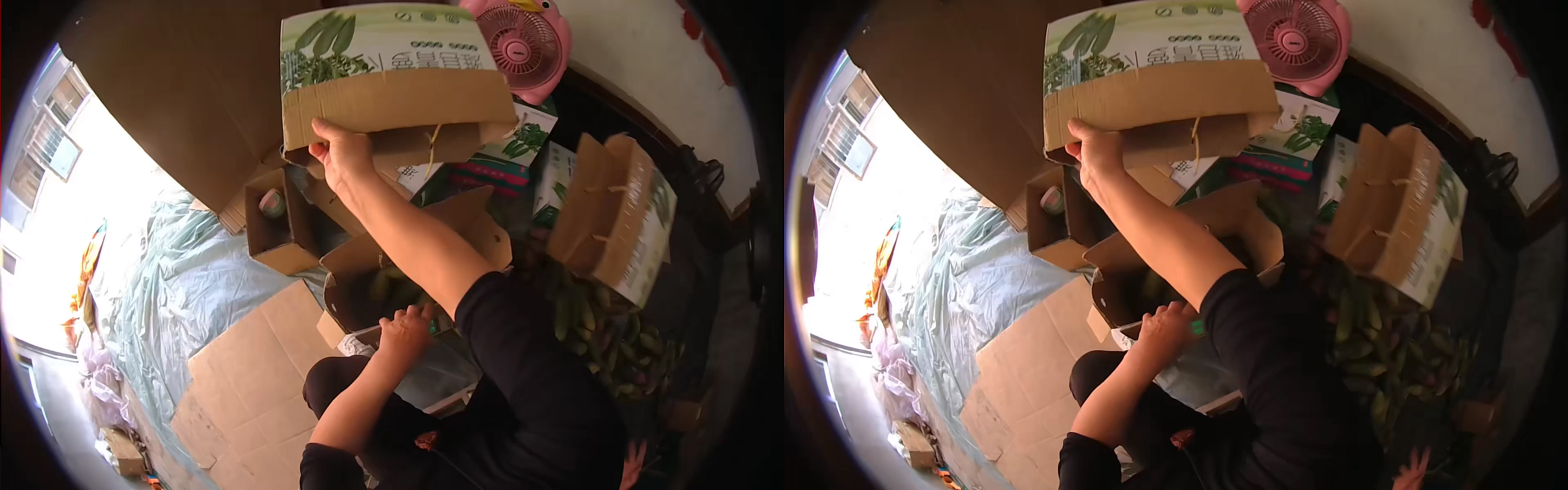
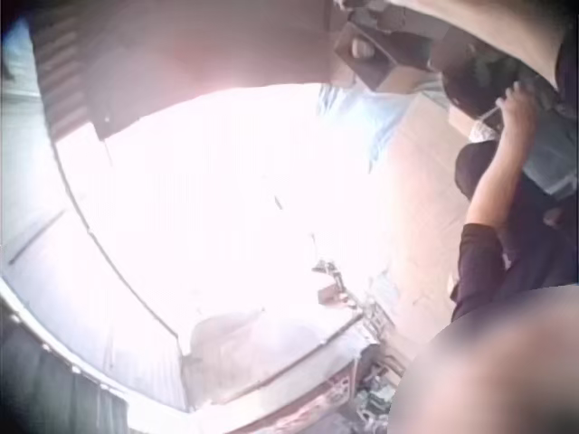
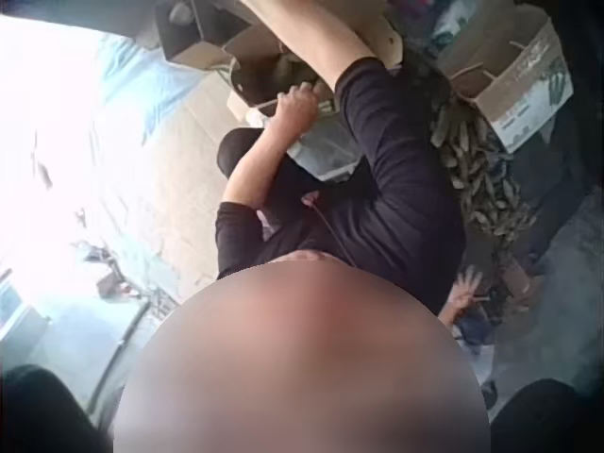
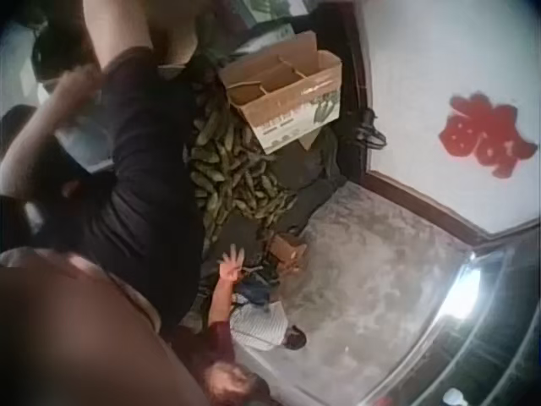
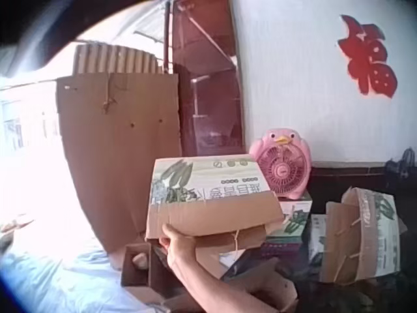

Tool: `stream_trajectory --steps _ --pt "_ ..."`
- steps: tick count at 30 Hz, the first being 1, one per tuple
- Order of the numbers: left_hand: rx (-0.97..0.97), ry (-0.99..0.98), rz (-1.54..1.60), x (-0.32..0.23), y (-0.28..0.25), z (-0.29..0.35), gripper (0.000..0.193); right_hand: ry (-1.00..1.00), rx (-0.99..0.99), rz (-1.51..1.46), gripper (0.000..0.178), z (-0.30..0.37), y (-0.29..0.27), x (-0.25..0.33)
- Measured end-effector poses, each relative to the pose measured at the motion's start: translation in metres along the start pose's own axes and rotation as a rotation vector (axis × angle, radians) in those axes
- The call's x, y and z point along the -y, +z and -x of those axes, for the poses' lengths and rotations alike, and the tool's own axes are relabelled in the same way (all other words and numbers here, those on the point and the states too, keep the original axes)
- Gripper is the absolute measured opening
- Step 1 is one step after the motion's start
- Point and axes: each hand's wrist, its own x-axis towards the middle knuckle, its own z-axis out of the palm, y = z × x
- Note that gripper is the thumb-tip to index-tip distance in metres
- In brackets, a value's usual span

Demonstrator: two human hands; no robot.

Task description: Packaging oblong green produce from a pile into cardboard boxes while using a digital scale.

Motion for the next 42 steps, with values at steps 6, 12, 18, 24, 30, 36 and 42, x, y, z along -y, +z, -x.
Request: stream_trajectory --steps 6,12,18,24,30,36,42 --pt "0.080 0.043 -0.096 0.008 -0.007 0.006 0.035 0.041 -0.249 -0.083 0.022 -0.019 0.013 -0.044" --pt "-0.086 0.087 -0.003 0.003 -0.007 0.007 0.041 0.276 -0.019 0.279 0.043 -0.048 0.004 -0.063" --pt "0.087 0.045 0.016 -0.002 -0.037 0.007 0.061 0.240 0.569 0.814 0.034 0.004 -0.007 0.004" --pt "0.089 0.034 0.108 -0.001 -0.038 0.006 0.070 -0.398 0.257 0.977 0.026 0.051 -0.132 0.153" --pt "0.047 0.057 0.171 -0.012 -0.046 -0.005 0.063 -0.660 -0.885 1.184 0.051 0.127 -0.422 0.267" --pt "-0.515 -0.063 1.136 0.024 -0.082 -0.028 0.032 -0.029 -1.448 1.580 0.085 0.252 -0.520 0.307" --pt "-0.721 -0.234 1.755 0.081 -0.132 -0.087 0.054 0.353 -1.496 1.818 0.116 0.283 -0.553 0.303"
